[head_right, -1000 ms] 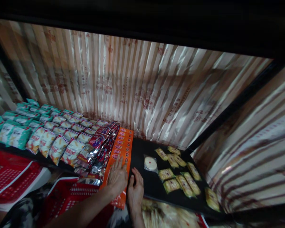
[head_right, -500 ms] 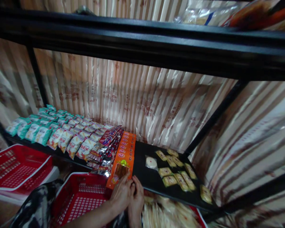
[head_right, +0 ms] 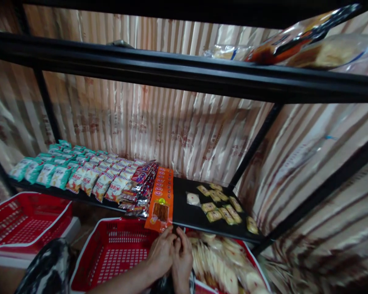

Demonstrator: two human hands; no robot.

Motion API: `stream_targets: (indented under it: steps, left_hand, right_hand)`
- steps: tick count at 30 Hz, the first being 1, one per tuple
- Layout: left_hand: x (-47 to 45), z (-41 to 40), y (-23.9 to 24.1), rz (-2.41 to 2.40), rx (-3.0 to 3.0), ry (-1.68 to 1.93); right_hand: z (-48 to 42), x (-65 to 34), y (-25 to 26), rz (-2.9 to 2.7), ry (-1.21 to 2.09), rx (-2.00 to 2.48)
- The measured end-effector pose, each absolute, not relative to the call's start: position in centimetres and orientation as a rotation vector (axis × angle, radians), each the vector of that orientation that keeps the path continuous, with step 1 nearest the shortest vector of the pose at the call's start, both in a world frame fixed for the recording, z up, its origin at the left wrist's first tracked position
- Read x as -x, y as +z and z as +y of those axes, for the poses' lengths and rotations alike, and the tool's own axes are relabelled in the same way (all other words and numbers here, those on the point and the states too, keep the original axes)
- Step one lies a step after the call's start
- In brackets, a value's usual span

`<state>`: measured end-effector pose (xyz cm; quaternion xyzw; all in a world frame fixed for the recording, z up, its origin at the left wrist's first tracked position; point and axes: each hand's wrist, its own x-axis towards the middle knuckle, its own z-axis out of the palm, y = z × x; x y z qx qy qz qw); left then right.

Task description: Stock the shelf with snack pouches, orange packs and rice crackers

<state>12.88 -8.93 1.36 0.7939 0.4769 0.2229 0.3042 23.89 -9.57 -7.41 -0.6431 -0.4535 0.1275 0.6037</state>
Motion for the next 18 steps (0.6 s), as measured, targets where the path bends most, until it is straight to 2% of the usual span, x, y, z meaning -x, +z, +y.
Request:
stream_targets:
  steps: [10,18]
  left_hand:
    - [-10.3,-10.2,3.7,1.260,-2.018,0.740]
    - [-11.8,-14.7,3.4,1.153,-1.913,0.776]
  right_hand:
    - [-10.6,-21.4,-3.6,-1.090,0.292,1.465]
    - [-15.7,-23.1,-4.7,-1.042,0.350,1.512]
